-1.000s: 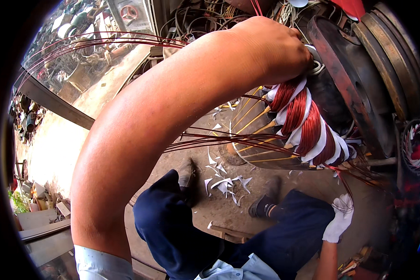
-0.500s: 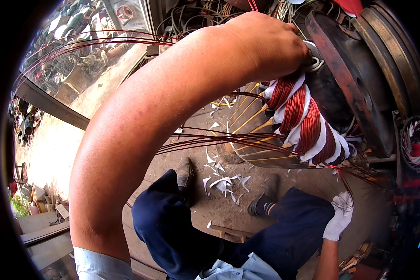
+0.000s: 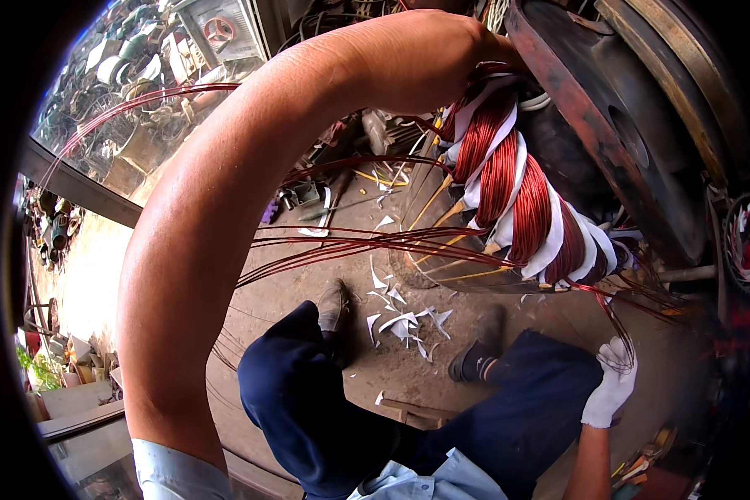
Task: The person sits on the floor and uses a wooden mallet to strike a metal bar against the coils of a motor stator, while also handling and organizing wires by hand.
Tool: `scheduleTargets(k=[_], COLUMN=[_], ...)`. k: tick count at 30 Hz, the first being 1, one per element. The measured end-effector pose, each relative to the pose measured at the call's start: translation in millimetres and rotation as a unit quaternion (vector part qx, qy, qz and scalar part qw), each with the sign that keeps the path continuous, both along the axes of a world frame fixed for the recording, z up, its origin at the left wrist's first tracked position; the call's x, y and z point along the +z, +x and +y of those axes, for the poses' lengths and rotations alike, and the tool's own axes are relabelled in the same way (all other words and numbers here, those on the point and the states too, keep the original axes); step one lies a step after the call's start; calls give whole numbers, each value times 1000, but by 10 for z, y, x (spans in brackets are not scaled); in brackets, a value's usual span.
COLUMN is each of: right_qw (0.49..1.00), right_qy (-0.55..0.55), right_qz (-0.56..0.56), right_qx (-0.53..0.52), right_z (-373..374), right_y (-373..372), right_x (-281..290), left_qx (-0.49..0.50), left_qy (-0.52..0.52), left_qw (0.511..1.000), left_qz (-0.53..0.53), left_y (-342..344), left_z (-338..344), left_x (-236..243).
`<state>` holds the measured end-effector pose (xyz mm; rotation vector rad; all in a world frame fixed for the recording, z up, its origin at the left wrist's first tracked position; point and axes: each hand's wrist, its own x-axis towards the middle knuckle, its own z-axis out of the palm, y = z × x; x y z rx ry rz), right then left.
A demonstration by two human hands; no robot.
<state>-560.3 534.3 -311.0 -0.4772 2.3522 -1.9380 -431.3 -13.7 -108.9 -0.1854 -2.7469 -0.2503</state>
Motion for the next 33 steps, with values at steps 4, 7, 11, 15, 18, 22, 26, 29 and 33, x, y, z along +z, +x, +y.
scheduleTargets(k=[4, 7, 11, 15, 18, 22, 26, 29, 33], right_qw=[999, 998, 997, 998, 998, 997, 996, 997, 994], right_qy=[20, 33, 30, 33, 36, 38, 54, 37, 85], right_qz=[6, 32, 35, 39, 33, 16, 16, -8, 27], right_qx=[-31, -32, -59, -41, -37, -58, -67, -70, -70], right_z=[-14, 51, -80, -84, -67, -112, -167, -252, -376], right_y=[89, 123, 194, 164, 147, 170, 143, 144, 176], right_x=[51, 99, 109, 105, 101, 128, 102, 159, 203], left_qx=[-46, -22, -33, -26, -6, 32, 62, 74, 81], left_qy=[27, 70, 57, 73, 60, 2, 73, 79, 58], left_qw=[999, 997, 998, 997, 997, 998, 994, 994, 994], left_qz=[11, -23, 9, -17, -51, -60, -46, -32, 33], left_y=[-206, 48, 175, 347, 488, 623, 645, 683, 761], left_z=[-97, 26, 21, -1, -22, -201, -280, -259, -258], left_x=[-163, -20, -23, 24, 93, -23, -239, -291, -351])
